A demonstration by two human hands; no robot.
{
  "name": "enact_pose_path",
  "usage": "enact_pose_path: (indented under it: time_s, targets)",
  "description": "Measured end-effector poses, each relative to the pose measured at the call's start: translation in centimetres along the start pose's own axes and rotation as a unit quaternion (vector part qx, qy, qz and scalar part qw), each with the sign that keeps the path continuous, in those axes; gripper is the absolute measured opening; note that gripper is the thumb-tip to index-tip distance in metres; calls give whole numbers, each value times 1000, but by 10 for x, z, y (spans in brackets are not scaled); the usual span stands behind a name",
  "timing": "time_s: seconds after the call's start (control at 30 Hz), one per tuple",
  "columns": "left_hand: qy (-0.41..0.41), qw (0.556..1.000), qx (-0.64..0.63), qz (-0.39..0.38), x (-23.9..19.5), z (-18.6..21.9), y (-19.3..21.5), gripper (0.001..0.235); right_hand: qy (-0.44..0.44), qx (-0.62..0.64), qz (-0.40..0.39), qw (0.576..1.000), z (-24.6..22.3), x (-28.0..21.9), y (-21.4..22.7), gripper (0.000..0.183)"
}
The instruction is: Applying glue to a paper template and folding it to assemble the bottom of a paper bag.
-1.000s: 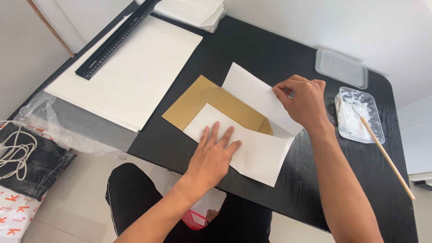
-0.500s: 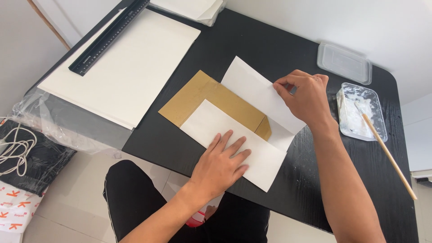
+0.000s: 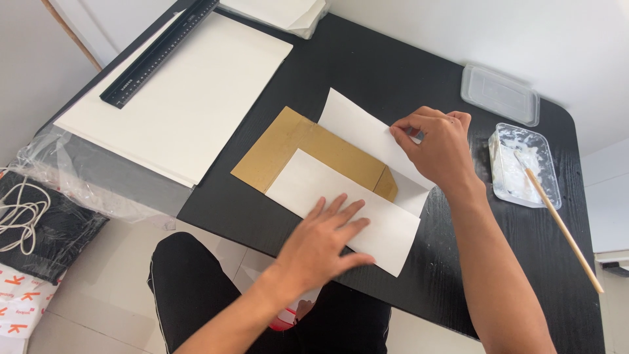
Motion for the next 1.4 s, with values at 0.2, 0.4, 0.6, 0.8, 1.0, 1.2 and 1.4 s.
enact_pose_path:
  time_s: [0.2, 0.4, 0.6, 0.8, 1.0, 1.2, 1.4]
  targets:
    - [17, 994, 102, -39, 2, -51, 19, 54, 36, -11, -12, 999, -24, -10, -4, 11]
    - [14, 989, 134, -59, 10, -43, 17, 49, 66, -90, -53, 992, -55, -22, -11, 10]
    - [4, 986, 136, -101, 12, -44, 6, 54, 89, -127, -50, 987, -54, -41, -33, 7]
    - [7, 981, 159, -115, 15, -43, 4, 57, 88, -147, -58, 984, -62, -45, -38, 8]
    - [7, 978, 168, -122, 15, -44, 1, 58, 108, -188, -64, 974, -67, -54, -50, 7]
    - [15, 980, 163, -112, 15, -47, -4, 60, 123, -205, -51, 970, -72, -61, -61, 5]
    - [18, 984, 147, -94, 16, -48, -4, 62, 139, -249, -51, 957, -73, -65, -74, 3]
Point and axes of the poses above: each hand's wrist, its own x-axis towards the middle knuckle, its own y-axis out of the back of the hand, z = x × y, the point moved 10 cm from there along x, towards the middle knuckle, and after that the axes turned 15 degrees about y, right-handed, at the moved point
